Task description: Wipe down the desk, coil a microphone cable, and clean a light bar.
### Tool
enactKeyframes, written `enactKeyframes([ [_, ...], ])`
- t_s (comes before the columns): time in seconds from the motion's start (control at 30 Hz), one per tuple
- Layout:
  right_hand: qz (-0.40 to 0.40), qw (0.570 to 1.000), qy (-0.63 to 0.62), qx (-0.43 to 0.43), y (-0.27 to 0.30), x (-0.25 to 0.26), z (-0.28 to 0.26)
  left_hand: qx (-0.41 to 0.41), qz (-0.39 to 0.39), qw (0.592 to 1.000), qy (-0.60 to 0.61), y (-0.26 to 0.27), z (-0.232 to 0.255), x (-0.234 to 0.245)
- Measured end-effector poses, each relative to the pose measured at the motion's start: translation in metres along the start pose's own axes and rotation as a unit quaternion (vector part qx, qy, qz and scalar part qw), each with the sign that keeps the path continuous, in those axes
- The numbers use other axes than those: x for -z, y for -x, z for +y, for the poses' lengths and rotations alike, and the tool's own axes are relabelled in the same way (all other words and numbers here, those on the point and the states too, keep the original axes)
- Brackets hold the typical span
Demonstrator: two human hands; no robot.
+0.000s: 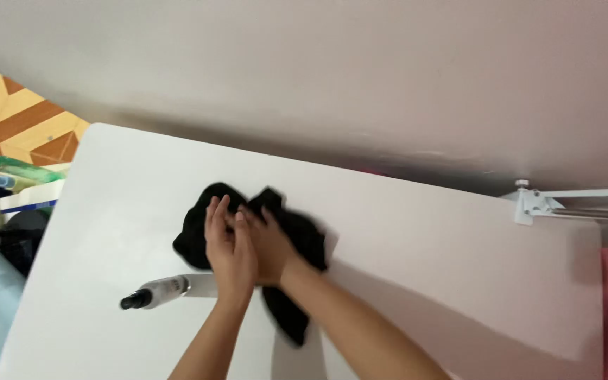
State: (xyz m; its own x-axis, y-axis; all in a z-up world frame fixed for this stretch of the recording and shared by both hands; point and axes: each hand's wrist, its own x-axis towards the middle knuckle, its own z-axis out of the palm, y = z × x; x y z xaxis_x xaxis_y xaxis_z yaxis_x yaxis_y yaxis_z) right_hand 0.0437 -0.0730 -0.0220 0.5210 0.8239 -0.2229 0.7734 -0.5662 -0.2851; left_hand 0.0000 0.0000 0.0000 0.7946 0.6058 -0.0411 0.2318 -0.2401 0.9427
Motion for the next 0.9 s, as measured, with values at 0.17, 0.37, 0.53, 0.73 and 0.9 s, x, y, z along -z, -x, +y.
enactKeyframes([
  [0.17,0.187,0.964,-0.015,-0.187,0.064,-0.002,0.129,0.018,-0.051,0.996,-0.065,0.011,0.014,-0.013],
  [0.37,0.295,0.810,0.009,-0.507,0.200,-0.030,0.170,-0.054,-0.222,0.937,-0.264,0.024,-0.030,-0.053],
  [0.53,0.207,0.781,-0.012,-0.590,0.187,-0.065,0.072,-0.108,-0.250,0.932,-0.239,0.034,-0.006,-0.082],
  [0.73,0.114,0.960,-0.108,-0.233,0.191,0.003,0.087,-0.149,-0.250,0.926,-0.240,0.037,0.001,-0.115],
  [0.9,0.223,0.900,-0.042,-0.373,0.245,-0.018,0.229,-0.162,-0.291,0.907,-0.259,0.055,0.012,-0.144],
])
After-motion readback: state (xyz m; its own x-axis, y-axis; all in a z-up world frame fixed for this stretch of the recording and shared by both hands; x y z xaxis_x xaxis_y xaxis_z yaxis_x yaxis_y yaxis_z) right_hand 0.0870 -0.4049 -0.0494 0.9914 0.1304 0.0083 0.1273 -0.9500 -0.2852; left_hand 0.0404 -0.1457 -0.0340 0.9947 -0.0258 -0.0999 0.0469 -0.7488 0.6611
